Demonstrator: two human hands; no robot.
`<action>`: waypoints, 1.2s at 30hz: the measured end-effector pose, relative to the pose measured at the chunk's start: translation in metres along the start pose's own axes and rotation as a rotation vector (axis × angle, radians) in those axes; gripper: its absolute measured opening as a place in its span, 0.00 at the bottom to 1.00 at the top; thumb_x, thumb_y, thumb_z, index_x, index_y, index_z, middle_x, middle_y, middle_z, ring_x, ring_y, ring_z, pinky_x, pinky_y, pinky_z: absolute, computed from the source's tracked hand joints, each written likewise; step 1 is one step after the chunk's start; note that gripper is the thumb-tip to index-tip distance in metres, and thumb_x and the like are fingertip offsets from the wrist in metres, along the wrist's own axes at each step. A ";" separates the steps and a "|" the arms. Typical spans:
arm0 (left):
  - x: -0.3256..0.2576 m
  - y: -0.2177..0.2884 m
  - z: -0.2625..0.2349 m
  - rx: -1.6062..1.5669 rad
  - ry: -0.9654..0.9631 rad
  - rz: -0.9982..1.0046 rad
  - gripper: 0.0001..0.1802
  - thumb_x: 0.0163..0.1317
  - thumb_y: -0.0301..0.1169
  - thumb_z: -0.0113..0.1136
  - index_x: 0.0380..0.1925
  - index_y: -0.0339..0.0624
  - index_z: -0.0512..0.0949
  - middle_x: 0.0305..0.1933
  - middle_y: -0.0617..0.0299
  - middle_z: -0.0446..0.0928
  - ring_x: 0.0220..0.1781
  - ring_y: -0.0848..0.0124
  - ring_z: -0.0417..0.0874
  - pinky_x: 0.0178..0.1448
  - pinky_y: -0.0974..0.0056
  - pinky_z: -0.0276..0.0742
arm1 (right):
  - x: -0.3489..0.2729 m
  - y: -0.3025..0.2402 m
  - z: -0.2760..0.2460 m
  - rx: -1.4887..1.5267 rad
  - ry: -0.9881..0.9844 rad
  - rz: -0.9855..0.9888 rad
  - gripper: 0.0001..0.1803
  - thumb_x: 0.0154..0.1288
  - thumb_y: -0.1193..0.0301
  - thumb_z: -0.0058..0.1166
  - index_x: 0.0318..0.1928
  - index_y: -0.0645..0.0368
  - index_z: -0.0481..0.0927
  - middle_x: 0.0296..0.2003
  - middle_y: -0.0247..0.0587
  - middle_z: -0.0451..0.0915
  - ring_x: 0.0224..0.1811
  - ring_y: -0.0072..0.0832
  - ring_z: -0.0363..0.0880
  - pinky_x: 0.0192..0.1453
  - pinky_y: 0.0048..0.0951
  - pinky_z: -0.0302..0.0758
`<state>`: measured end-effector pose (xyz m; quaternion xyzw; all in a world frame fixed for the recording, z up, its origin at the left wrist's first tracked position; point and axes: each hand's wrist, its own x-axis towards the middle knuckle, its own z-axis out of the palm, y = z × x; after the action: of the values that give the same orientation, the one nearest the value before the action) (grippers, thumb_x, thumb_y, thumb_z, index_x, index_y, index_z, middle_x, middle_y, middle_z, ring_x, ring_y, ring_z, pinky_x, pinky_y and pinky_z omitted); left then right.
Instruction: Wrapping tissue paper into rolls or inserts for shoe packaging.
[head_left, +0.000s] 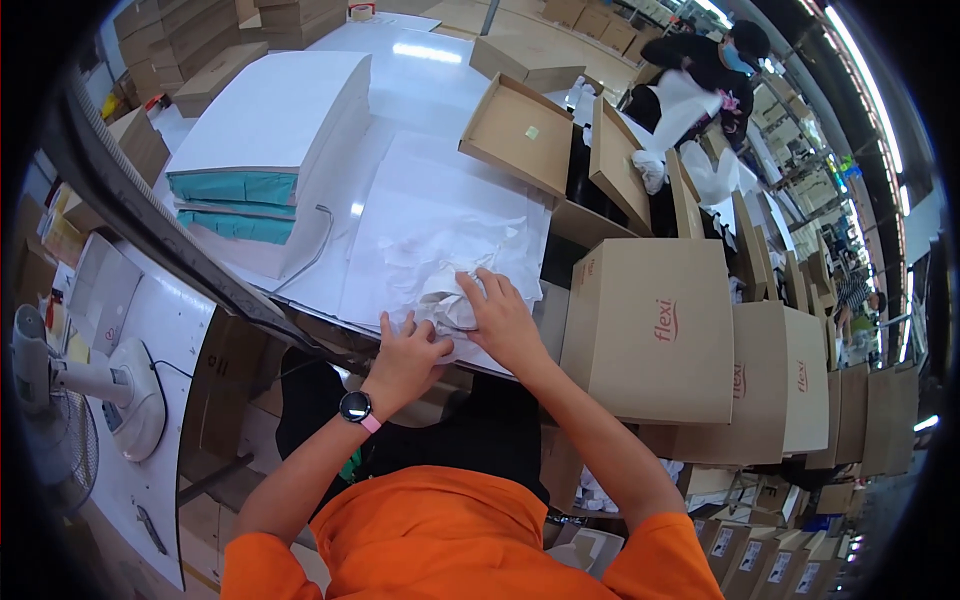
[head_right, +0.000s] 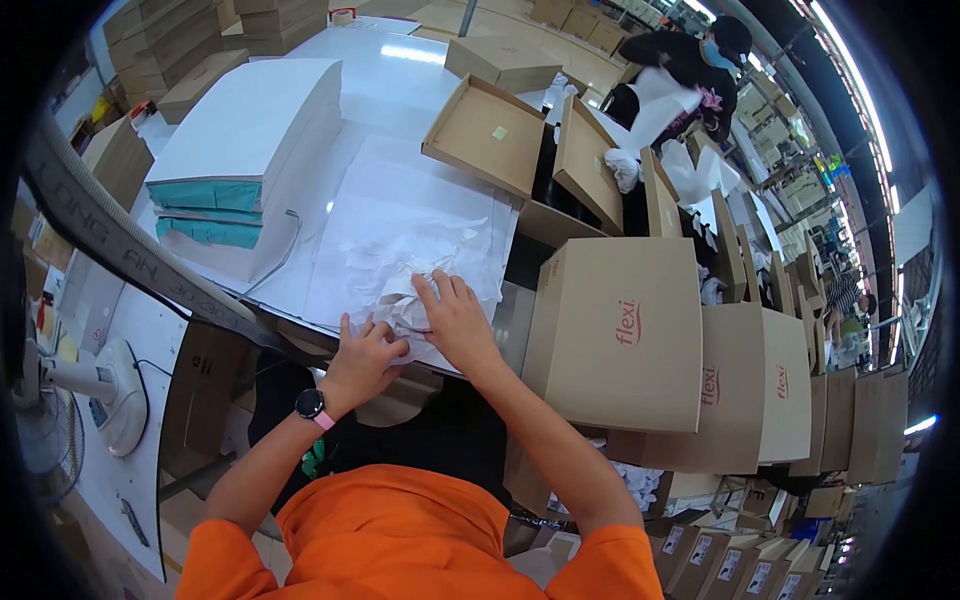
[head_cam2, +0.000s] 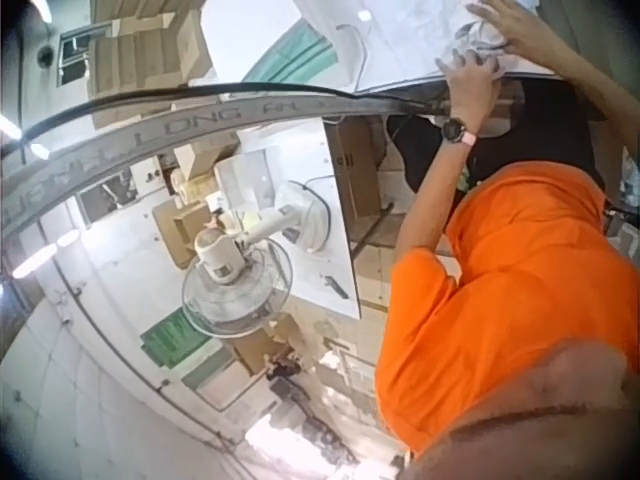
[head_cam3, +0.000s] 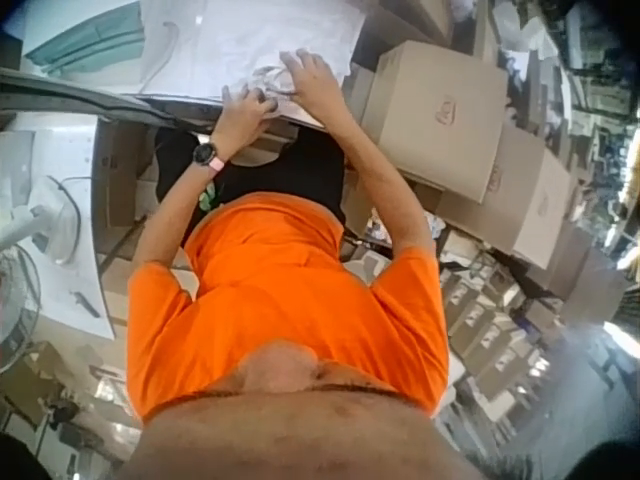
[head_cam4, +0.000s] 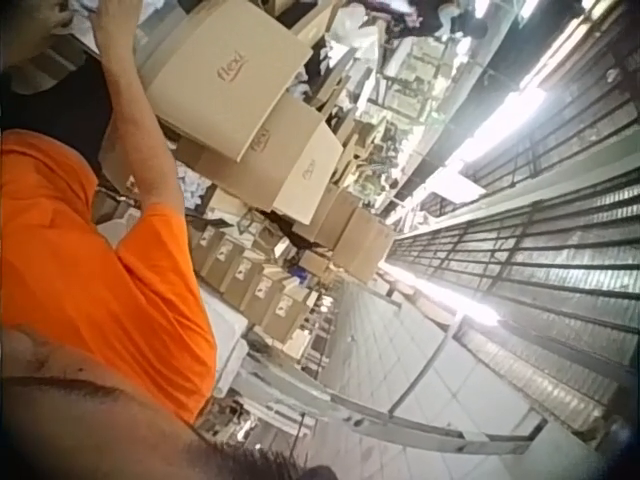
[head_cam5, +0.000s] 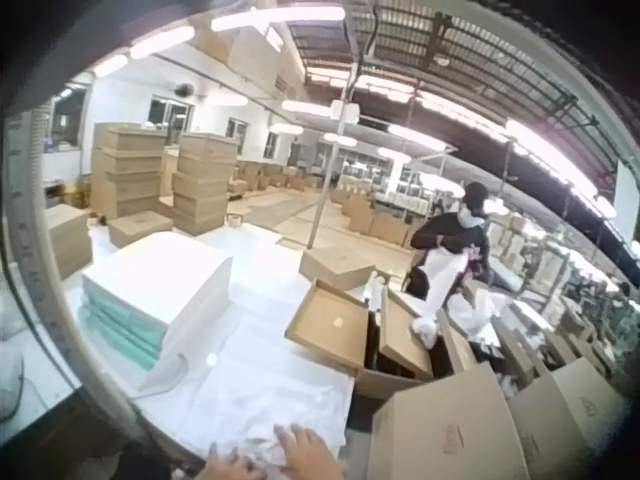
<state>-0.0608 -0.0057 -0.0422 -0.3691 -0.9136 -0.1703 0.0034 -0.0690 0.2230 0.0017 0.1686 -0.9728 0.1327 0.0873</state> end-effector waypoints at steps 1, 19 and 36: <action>-0.002 0.000 -0.001 -0.001 0.004 -0.010 0.14 0.68 0.40 0.76 0.51 0.56 0.87 0.58 0.54 0.83 0.76 0.38 0.81 0.78 0.13 0.61 | -0.001 0.001 -0.002 0.028 0.002 -0.009 0.49 0.54 0.75 0.79 0.79 0.53 0.74 0.73 0.56 0.74 0.75 0.57 0.74 0.79 0.50 0.76; 0.015 0.014 -0.026 -0.072 0.080 -0.177 0.10 0.75 0.44 0.71 0.40 0.52 0.90 0.63 0.57 0.84 0.79 0.47 0.78 0.79 0.19 0.64 | -0.016 0.019 -0.016 0.180 -0.104 -0.046 0.44 0.58 0.75 0.65 0.78 0.48 0.77 0.79 0.52 0.70 0.84 0.60 0.64 0.88 0.67 0.58; 0.056 -0.007 -0.011 -0.431 0.038 0.130 0.13 0.85 0.33 0.57 0.54 0.34 0.83 0.75 0.51 0.83 0.77 0.47 0.82 0.81 0.39 0.76 | -0.106 -0.047 0.062 -0.018 0.514 0.536 0.36 0.59 0.66 0.80 0.64 0.57 0.75 0.62 0.51 0.75 0.68 0.54 0.74 0.74 0.57 0.68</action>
<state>-0.1073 0.0242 -0.0267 -0.4161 -0.8302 -0.3679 -0.0475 0.0383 0.1949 -0.0688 -0.1316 -0.9299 0.1800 0.2926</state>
